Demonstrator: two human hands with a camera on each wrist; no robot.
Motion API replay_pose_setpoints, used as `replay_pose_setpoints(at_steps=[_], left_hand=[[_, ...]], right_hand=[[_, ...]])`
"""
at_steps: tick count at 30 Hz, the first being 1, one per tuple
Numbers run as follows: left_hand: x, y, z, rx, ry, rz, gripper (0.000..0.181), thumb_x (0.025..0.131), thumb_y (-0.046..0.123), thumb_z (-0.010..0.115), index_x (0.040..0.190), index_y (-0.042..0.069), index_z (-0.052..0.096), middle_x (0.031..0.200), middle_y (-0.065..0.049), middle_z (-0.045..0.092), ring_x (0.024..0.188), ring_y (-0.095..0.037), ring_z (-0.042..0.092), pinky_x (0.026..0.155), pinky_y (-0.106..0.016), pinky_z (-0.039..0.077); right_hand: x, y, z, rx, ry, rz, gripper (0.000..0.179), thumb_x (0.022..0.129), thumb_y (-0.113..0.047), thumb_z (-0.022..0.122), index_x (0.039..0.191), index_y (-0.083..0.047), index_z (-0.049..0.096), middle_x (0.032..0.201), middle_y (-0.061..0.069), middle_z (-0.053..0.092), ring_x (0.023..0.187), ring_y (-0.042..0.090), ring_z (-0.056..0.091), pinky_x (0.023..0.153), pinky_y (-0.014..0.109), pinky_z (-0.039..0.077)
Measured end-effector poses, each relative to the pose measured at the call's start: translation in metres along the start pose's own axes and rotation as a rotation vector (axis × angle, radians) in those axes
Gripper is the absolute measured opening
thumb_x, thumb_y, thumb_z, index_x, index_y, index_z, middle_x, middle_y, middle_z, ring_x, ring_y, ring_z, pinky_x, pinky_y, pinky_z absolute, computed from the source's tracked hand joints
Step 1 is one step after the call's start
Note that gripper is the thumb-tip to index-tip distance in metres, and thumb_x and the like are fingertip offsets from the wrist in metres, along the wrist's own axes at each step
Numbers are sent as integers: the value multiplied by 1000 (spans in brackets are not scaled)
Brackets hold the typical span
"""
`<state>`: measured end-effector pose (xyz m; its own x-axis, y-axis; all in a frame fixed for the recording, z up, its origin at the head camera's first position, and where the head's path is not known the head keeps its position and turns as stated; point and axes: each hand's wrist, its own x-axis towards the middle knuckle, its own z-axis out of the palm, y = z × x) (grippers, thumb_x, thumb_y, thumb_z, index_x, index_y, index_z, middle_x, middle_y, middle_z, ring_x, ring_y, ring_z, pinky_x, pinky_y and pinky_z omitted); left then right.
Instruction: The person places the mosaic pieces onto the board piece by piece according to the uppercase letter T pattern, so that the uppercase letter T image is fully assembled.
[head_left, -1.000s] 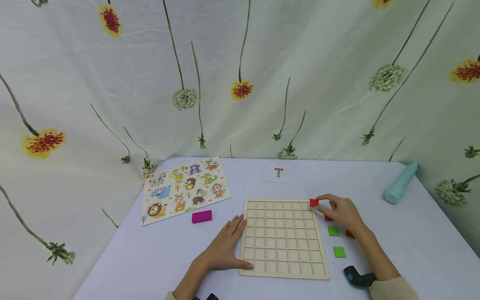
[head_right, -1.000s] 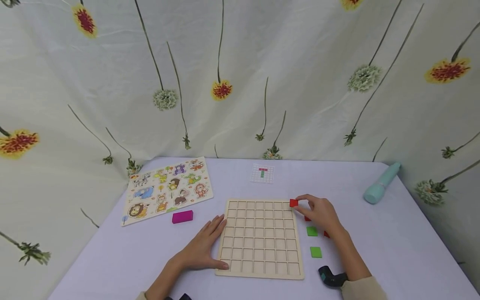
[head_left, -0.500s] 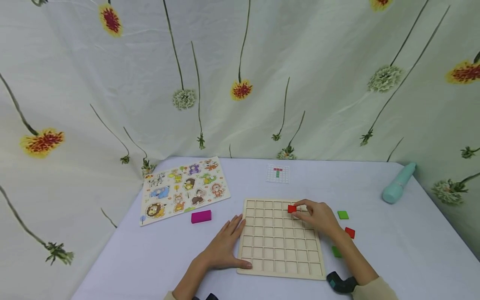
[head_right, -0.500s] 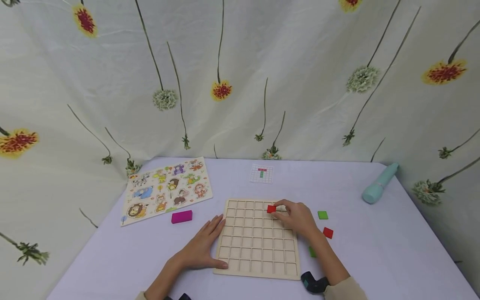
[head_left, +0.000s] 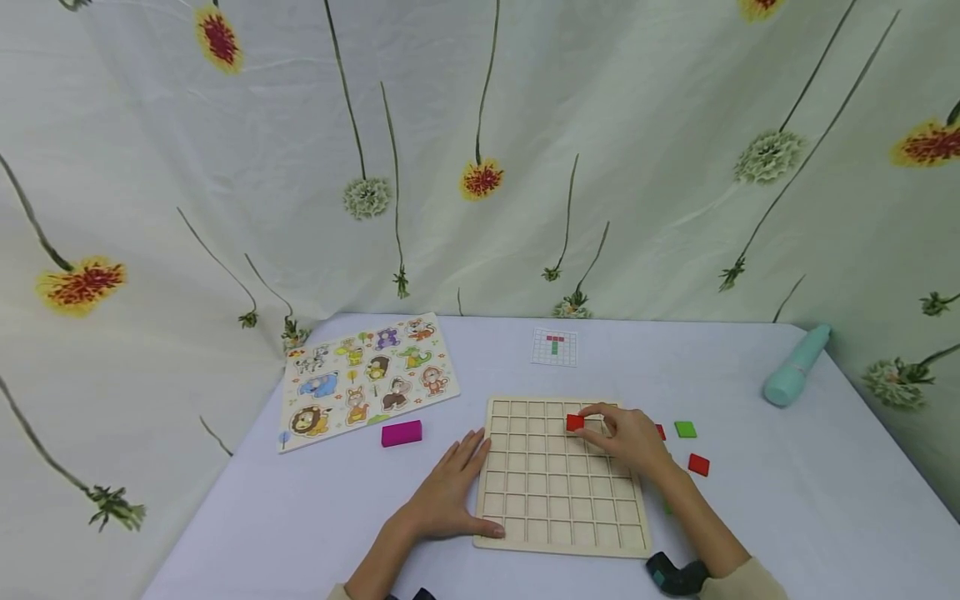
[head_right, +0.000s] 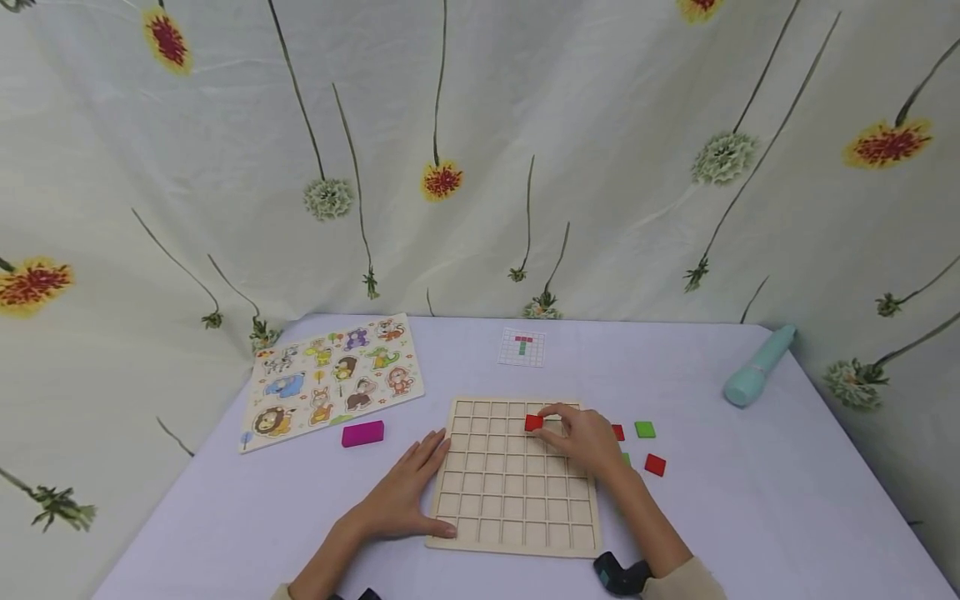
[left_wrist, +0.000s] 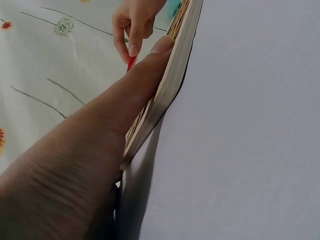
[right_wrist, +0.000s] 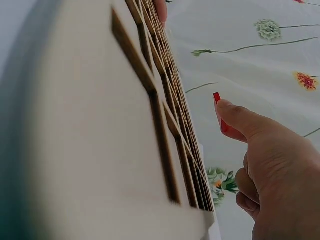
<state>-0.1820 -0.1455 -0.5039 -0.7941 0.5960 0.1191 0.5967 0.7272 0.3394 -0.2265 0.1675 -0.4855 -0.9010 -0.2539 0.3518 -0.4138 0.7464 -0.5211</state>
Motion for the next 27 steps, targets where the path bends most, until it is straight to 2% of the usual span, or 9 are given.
replay_pose_setpoints(at_steps=[8,17,22,27], left_hand=[[3,3,4,25,-24,-44,123,59,86,50,147,6,19,154,-6,9,140,-19,4,113,-38,7],[0,2,3,32,-6,-35,122,59,86,50,147,6,21,154,-7,10,140,-19,7,113,-38,9],[0,3,2,22,-8,-33,121,60,85,51,147,6,21,154,-7,11,140,-21,7,113,-39,9],[-1,3,1,11,-23,-44,121,60,85,51,147,7,20,154,-6,10,140,-21,6,112,-39,12]], right_hand=[[8,-15,17,4,15,-9,34,76,-40,73,102,-18,68,49,-12,26,46,1,17,40,18,15],[20,-31,40,17,-18,53,34,78,-42,71,103,-20,69,47,-10,31,44,4,22,40,21,19],[21,-34,45,8,-45,78,33,78,-42,70,103,-20,68,48,-10,36,44,5,30,40,22,25],[20,-34,46,-14,-52,79,33,79,-40,71,104,-19,68,49,-10,37,45,6,31,40,22,26]])
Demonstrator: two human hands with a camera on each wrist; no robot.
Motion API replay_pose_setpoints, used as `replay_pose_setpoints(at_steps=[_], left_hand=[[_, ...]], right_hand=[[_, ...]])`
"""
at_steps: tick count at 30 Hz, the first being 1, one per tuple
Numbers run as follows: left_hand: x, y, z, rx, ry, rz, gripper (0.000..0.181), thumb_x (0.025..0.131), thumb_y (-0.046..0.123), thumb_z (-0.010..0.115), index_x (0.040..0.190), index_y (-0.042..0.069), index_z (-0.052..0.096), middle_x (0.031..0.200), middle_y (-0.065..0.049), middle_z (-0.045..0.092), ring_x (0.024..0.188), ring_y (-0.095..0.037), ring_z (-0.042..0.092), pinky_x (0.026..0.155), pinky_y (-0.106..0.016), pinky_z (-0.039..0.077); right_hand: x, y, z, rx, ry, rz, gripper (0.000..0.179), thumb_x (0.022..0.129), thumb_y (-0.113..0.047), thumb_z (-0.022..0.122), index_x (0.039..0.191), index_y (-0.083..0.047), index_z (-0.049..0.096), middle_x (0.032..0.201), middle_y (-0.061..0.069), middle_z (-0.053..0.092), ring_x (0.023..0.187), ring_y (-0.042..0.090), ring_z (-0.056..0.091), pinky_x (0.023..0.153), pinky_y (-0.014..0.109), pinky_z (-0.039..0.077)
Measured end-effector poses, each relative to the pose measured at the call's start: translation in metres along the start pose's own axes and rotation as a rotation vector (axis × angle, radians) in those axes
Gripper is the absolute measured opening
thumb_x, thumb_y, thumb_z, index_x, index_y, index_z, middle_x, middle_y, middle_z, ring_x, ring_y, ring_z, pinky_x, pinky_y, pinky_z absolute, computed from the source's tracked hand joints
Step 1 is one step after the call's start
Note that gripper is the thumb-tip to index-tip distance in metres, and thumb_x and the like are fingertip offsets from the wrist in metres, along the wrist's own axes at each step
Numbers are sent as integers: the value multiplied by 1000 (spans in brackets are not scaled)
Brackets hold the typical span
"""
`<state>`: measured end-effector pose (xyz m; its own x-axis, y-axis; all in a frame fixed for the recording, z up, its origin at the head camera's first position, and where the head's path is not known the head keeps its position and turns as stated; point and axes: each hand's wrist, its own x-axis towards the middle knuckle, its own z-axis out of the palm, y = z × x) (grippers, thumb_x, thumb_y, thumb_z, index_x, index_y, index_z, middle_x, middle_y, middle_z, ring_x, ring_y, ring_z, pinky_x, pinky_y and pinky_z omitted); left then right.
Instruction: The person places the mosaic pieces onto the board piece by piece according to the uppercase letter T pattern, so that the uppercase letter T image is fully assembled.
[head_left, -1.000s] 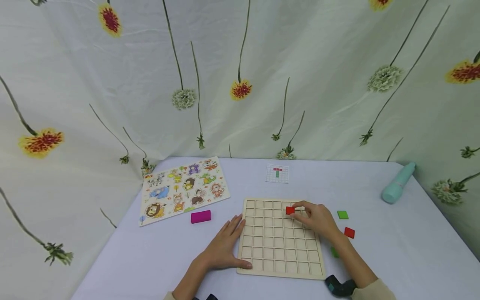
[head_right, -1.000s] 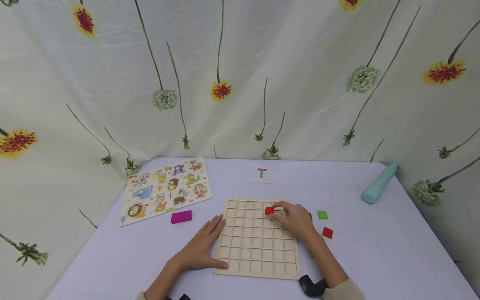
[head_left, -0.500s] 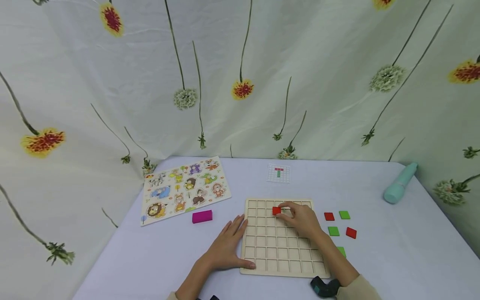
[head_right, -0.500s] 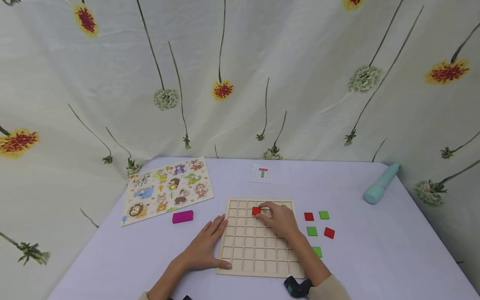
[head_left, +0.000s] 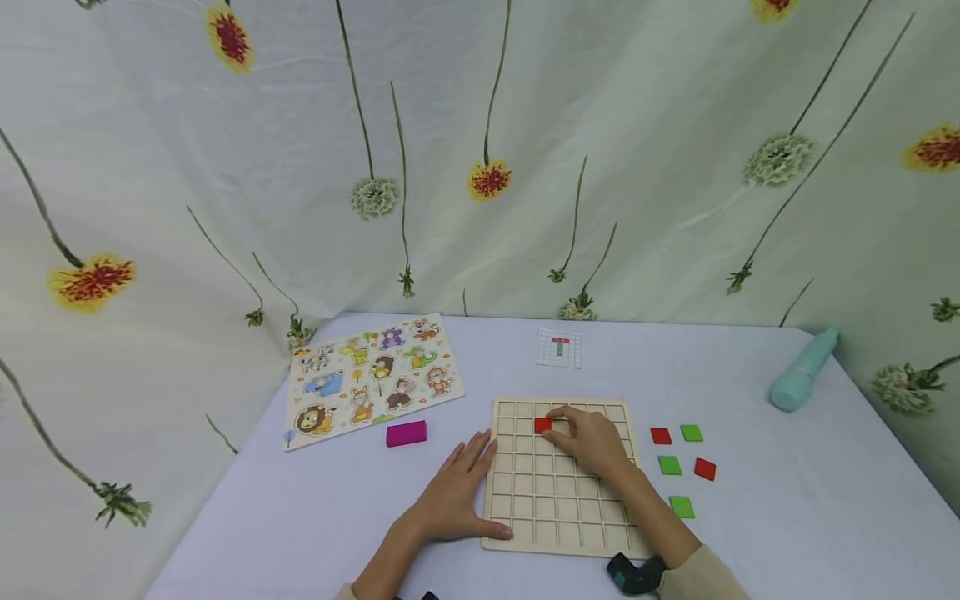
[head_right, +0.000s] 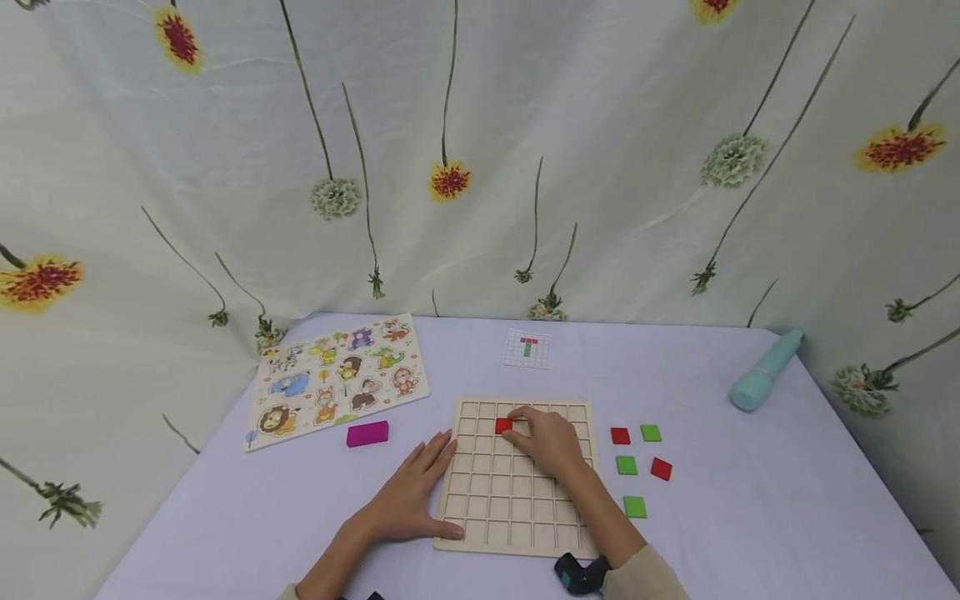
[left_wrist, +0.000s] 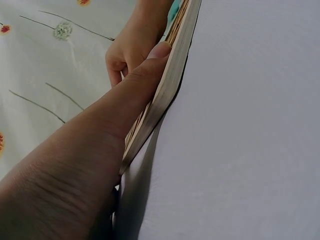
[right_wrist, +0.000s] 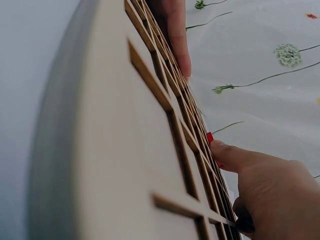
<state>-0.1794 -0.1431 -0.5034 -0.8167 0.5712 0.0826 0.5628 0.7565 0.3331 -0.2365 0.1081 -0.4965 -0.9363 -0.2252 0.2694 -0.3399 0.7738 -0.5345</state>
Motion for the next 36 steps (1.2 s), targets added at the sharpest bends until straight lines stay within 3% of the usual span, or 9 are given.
replay_pose_setpoints(at_steps=[5,9,16,21,26,36], left_hand=[[-1,1,-1,-32,-11,-12,120,60,84,52,147,7,20,154,-6,8,140,-22,6,110,-40,21],[-2,2,-2,-40,-10,-9,121,60,83,54,147,7,20,154,-6,8,140,-22,6,110,-40,22],[-3,4,-3,-186,-12,-21,122,60,76,63,147,5,17,155,-5,6,140,-23,6,108,-46,24],[-4,5,-1,-152,1,-12,129,55,79,64,148,5,14,154,-7,7,140,-23,8,110,-42,21],[-3,4,1,-85,24,24,132,52,81,63,147,2,16,154,-10,9,140,-22,9,112,-37,16],[-4,4,-1,-73,22,27,129,53,81,63,146,1,21,153,-11,9,139,-23,10,112,-37,16]], right_hand=[[0,0,0,-11,-5,-1,34,79,-41,70,104,-19,68,49,-10,37,44,5,30,40,22,25],[0,0,0,-18,7,-18,35,79,-41,70,106,-18,68,49,-11,36,44,5,29,40,22,24],[-2,3,-5,8,-10,-30,40,79,-42,70,112,-19,66,48,-11,34,44,4,25,40,21,21],[-7,8,-13,45,-7,-21,35,78,-40,71,108,-22,67,47,-10,30,45,4,21,41,21,19],[-16,24,-28,77,7,-33,30,77,-36,74,104,-23,69,47,-12,29,46,3,21,41,20,20],[-44,79,-71,90,17,-19,33,78,-37,73,106,-20,69,50,-12,31,46,2,24,41,19,24]])
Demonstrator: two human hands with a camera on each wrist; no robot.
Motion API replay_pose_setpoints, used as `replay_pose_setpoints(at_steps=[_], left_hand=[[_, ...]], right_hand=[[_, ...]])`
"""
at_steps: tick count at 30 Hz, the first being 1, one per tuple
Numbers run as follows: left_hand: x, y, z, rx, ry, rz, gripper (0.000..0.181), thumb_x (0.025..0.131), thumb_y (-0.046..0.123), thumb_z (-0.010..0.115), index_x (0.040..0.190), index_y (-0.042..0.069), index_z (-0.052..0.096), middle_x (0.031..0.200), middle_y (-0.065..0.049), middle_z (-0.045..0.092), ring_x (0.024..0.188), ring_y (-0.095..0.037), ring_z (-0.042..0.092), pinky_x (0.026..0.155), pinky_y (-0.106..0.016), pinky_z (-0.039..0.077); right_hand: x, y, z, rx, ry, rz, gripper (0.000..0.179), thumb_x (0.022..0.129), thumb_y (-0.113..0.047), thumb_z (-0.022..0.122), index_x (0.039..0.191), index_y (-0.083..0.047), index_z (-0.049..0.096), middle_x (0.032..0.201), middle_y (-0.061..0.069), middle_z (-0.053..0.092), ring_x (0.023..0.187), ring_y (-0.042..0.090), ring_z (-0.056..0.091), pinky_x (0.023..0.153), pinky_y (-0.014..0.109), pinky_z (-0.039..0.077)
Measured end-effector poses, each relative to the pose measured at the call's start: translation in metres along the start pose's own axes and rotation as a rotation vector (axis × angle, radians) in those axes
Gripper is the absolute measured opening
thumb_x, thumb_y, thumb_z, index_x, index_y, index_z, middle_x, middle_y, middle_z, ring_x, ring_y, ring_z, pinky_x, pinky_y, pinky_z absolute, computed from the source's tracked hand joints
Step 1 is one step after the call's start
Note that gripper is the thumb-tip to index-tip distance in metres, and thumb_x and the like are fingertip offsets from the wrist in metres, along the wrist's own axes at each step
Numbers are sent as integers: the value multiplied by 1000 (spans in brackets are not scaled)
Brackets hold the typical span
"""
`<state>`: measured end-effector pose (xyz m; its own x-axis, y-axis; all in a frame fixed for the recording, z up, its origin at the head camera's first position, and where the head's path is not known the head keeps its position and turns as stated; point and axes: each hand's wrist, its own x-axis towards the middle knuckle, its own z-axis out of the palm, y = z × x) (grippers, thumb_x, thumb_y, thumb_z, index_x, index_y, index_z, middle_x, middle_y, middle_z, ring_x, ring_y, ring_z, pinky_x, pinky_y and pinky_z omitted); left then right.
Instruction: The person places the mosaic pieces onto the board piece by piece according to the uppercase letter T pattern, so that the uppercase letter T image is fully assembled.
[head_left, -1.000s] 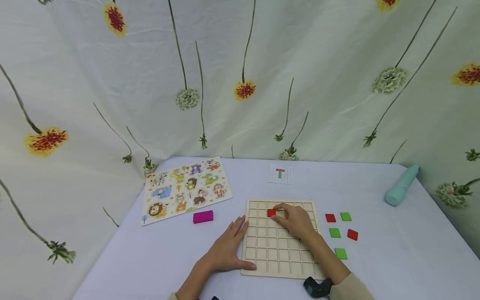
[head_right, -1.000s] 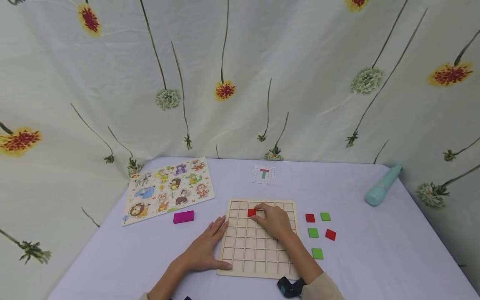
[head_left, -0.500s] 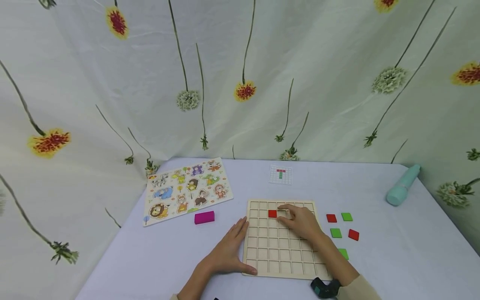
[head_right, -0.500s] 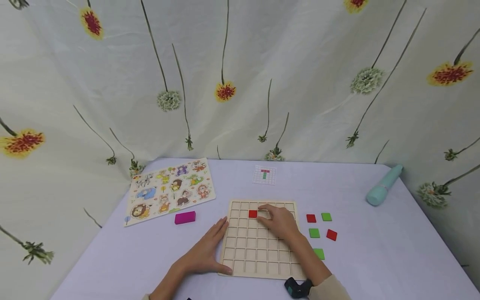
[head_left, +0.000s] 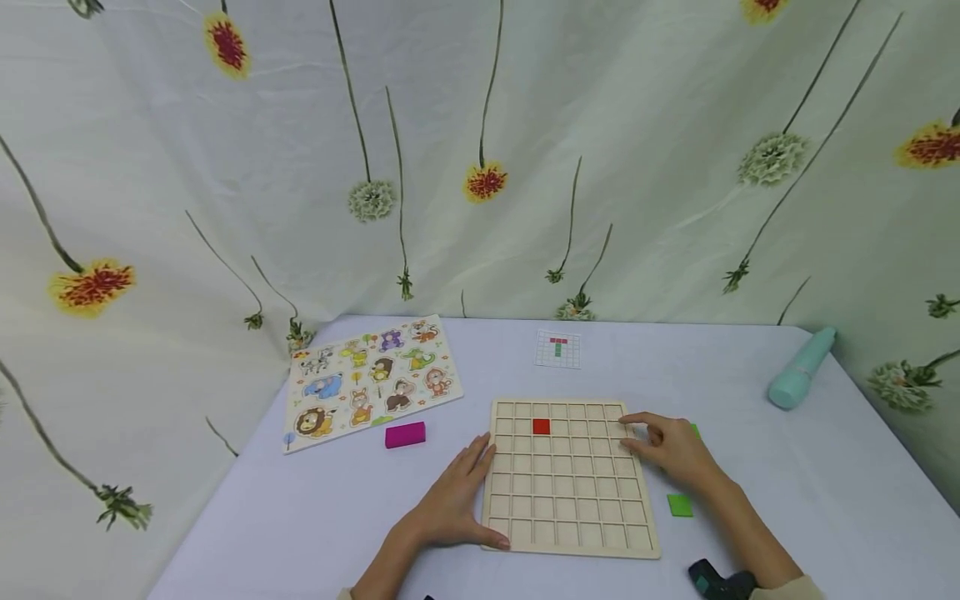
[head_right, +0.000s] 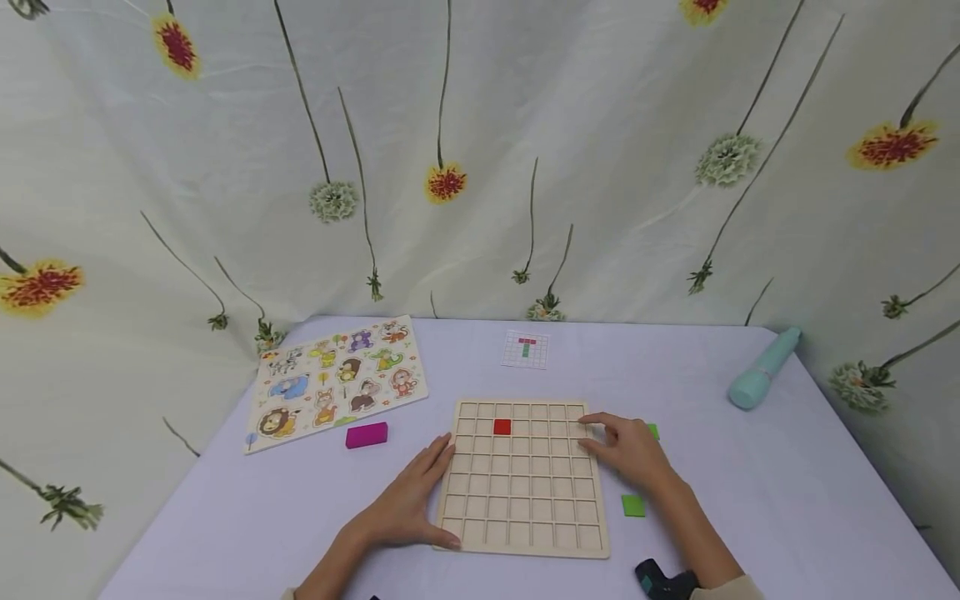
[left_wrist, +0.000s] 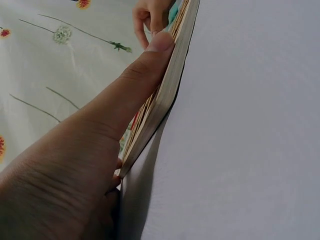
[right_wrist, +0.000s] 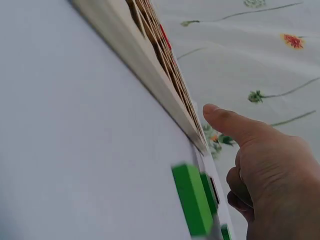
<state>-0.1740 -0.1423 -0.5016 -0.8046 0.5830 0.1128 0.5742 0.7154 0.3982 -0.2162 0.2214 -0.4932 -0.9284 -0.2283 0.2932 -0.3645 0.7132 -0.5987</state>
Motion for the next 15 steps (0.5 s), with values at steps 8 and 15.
replay_pose_setpoints(at_steps=[8,15], left_hand=[[0,-1,0,-23,-5,-4,128,53,79,64,146,2,22,154,-10,8,140,-23,9,112,-38,16],[1,-2,1,-26,-9,-7,128,53,80,63,146,4,21,154,-9,7,140,-22,8,111,-39,16]], right_hand=[[-17,29,-33,-15,51,35,36,75,-32,77,106,-15,68,50,-9,29,43,3,24,37,21,24],[-19,37,-37,-50,35,58,38,75,-34,76,107,-15,68,50,-9,29,43,4,25,37,21,24]])
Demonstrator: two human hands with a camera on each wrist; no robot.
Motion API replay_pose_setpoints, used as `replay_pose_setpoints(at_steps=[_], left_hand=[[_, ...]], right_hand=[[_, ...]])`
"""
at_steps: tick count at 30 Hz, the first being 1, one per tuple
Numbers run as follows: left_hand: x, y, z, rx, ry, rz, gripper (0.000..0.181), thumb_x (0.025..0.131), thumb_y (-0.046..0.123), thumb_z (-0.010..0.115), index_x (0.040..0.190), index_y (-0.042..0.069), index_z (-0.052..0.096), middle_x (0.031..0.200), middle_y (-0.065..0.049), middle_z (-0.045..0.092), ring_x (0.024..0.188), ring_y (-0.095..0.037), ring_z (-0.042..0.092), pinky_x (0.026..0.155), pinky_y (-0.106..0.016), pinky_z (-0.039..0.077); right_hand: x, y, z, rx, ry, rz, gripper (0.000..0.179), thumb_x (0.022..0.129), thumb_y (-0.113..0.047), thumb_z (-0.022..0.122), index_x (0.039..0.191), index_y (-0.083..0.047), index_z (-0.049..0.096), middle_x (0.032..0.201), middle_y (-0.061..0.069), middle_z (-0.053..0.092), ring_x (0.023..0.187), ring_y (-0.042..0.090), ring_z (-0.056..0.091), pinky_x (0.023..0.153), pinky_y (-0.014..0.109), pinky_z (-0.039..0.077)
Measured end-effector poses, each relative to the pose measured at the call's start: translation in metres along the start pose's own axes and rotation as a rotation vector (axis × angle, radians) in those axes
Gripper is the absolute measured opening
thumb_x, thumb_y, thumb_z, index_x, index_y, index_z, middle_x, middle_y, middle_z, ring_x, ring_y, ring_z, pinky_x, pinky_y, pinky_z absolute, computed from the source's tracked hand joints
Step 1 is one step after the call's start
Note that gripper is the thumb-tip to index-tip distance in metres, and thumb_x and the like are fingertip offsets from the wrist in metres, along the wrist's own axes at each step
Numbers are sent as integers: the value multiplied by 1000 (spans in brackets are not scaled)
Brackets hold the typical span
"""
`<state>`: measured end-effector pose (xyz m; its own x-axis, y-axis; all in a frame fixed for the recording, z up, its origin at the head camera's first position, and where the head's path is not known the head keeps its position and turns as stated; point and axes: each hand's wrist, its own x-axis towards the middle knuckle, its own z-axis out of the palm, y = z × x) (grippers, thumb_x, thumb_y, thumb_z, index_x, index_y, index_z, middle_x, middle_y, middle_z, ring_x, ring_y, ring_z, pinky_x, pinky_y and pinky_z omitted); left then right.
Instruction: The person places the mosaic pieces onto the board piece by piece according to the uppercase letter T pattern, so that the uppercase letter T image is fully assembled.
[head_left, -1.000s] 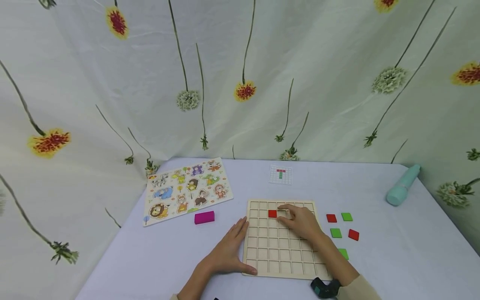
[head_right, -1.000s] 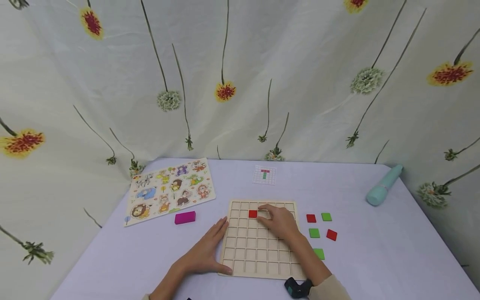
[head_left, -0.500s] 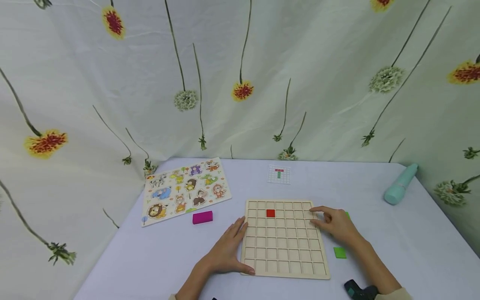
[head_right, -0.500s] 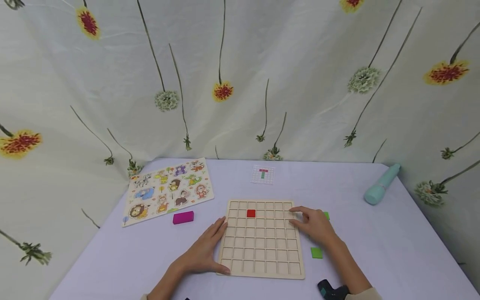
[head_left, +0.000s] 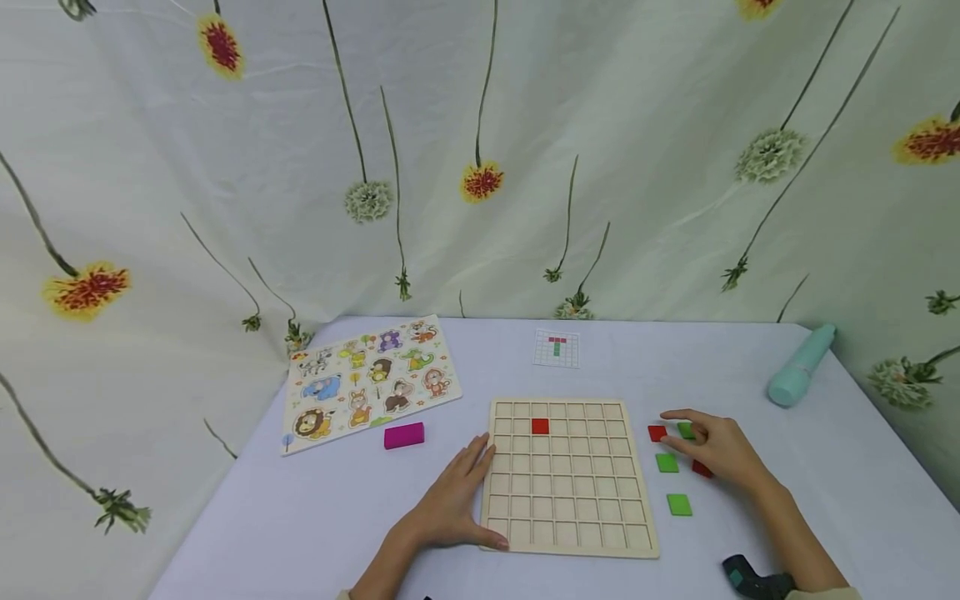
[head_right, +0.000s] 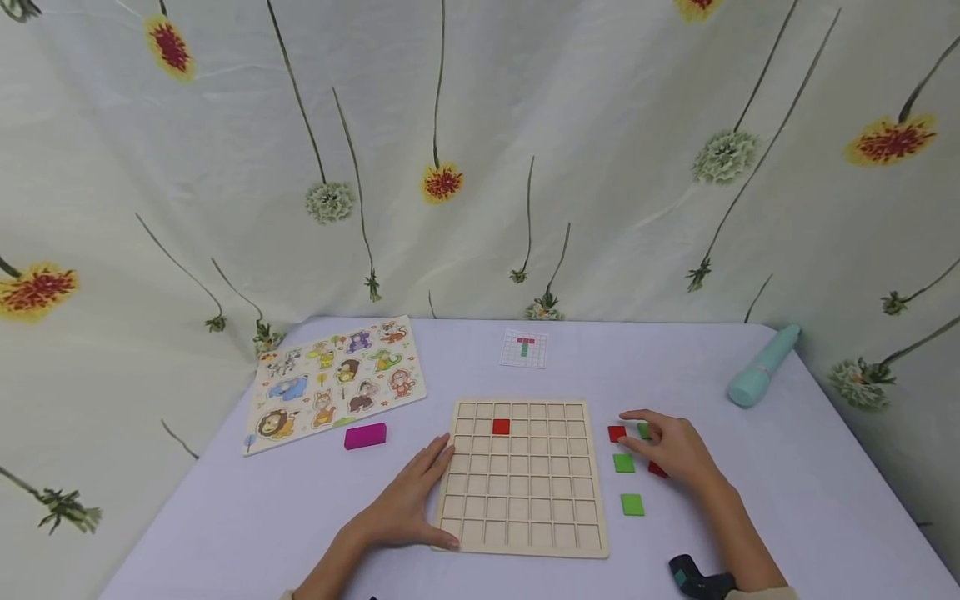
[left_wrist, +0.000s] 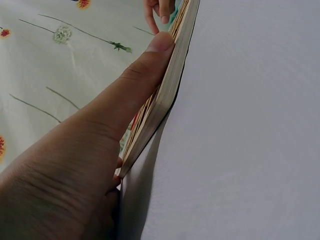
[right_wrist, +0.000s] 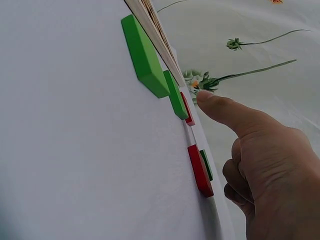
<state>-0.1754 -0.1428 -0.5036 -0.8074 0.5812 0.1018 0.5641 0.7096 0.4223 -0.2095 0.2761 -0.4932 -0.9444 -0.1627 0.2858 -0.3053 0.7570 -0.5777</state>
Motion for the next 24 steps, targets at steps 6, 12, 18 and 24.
replay_pose_setpoints(at_steps=[6,12,18,24], left_hand=[[0,-1,0,-3,-5,-5,128,53,81,63,147,5,21,154,-8,6,140,-21,7,111,-40,16],[0,-1,1,-9,-4,-8,128,53,81,63,147,5,21,154,-7,6,140,-21,6,111,-40,16],[0,0,1,-15,-1,0,127,53,80,64,147,5,21,154,-7,6,140,-20,6,111,-41,16],[-1,0,0,-2,0,6,127,54,80,63,147,5,21,154,-7,6,140,-20,7,111,-41,17]], right_hand=[[1,1,1,-4,-20,22,38,75,-32,77,107,-14,68,50,-7,30,43,5,26,38,20,24],[0,4,2,-17,-69,39,40,75,-36,76,108,-15,67,50,-7,31,43,5,26,39,20,23],[0,7,3,-33,-77,35,42,75,-39,75,108,-16,66,50,-7,31,42,5,27,39,20,23],[0,6,4,-49,-84,54,43,75,-39,75,108,-14,67,50,-7,31,43,6,27,40,20,23]])
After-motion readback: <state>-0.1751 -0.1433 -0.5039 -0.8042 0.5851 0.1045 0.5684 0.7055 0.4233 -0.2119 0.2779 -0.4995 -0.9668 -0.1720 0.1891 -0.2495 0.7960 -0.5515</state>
